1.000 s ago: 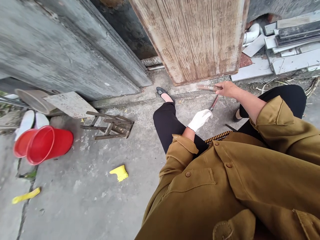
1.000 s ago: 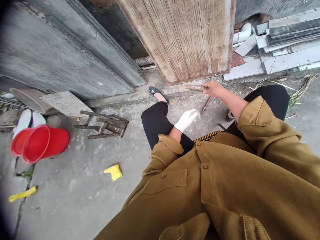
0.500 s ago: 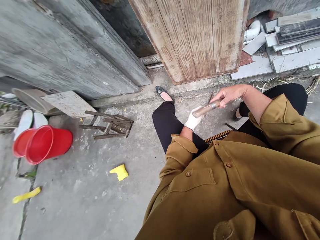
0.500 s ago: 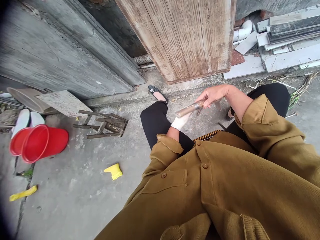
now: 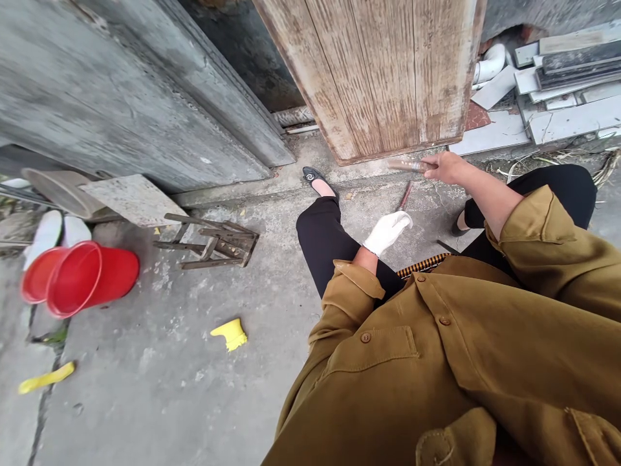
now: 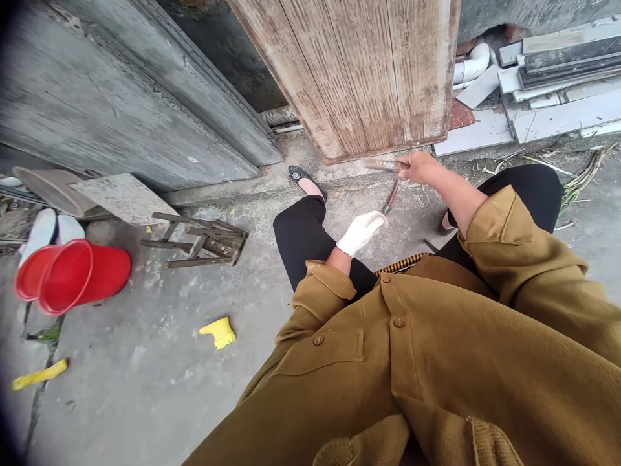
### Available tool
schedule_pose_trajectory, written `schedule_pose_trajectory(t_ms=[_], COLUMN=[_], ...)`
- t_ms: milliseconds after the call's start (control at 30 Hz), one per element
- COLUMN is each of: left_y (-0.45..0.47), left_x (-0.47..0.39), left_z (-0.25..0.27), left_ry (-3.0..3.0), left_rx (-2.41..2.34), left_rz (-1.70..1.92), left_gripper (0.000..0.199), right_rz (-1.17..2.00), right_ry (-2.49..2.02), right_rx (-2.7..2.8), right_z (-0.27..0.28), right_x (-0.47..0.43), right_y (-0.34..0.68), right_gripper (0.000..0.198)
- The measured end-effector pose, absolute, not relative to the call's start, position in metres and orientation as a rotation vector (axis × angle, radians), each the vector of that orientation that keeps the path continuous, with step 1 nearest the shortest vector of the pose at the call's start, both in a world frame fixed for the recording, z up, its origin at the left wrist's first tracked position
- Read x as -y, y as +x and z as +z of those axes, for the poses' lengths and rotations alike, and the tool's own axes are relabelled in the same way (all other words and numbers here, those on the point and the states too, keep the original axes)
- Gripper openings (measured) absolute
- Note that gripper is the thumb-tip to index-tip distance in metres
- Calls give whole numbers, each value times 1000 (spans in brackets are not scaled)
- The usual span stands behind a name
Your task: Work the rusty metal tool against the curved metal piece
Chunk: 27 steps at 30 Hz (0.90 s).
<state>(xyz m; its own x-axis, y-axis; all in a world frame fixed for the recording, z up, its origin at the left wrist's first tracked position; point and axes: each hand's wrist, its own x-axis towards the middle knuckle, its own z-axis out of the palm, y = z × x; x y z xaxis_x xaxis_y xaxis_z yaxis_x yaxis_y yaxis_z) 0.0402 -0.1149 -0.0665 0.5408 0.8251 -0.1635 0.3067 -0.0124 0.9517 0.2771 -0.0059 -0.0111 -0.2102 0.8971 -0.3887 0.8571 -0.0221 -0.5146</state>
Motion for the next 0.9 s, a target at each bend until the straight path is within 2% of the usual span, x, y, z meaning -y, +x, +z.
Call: schedule_pose_trajectory(t_ms=[100, 267, 367, 433, 500, 533, 600, 733, 900], left_y=[37, 29, 24, 23, 23, 23, 25, 33, 42], left_x=[114, 110, 107, 104, 102, 101, 100, 106, 115], left_z=[-66, -68, -69, -71, -74, -75, -78, -79, -74], left_ry=[1612, 1607, 1586, 1551, 1535, 1524, 1503, 1459, 1404], left_rx=[-1056, -1173, -1277, -1332, -1337, -1326, -1262, -1032, -873], left_rz=[596, 692, 766, 800, 800, 788, 733, 628, 509], left_gripper=[27, 27, 25, 25, 26, 27, 28, 29, 27], right_rz=[916, 1099, 1713, 2210, 2401, 2363, 2096, 1518, 1299], right_ry=[-2048, -1868, -1599, -1309, -1038, -974, -1021, -1382, -1786], right_rx=[2557, 2838, 2871, 2749, 2600, 2540, 2400, 1942, 1805], right_z=[-16, -21, -23, -18, -7, 0, 14, 18, -13], right_x=[7, 15, 21, 25, 26, 26, 24, 15, 5], right_y=[273, 266, 266, 267, 269, 271, 275, 282, 281], right_gripper=[48, 36, 36, 49, 64, 68, 69, 60, 60])
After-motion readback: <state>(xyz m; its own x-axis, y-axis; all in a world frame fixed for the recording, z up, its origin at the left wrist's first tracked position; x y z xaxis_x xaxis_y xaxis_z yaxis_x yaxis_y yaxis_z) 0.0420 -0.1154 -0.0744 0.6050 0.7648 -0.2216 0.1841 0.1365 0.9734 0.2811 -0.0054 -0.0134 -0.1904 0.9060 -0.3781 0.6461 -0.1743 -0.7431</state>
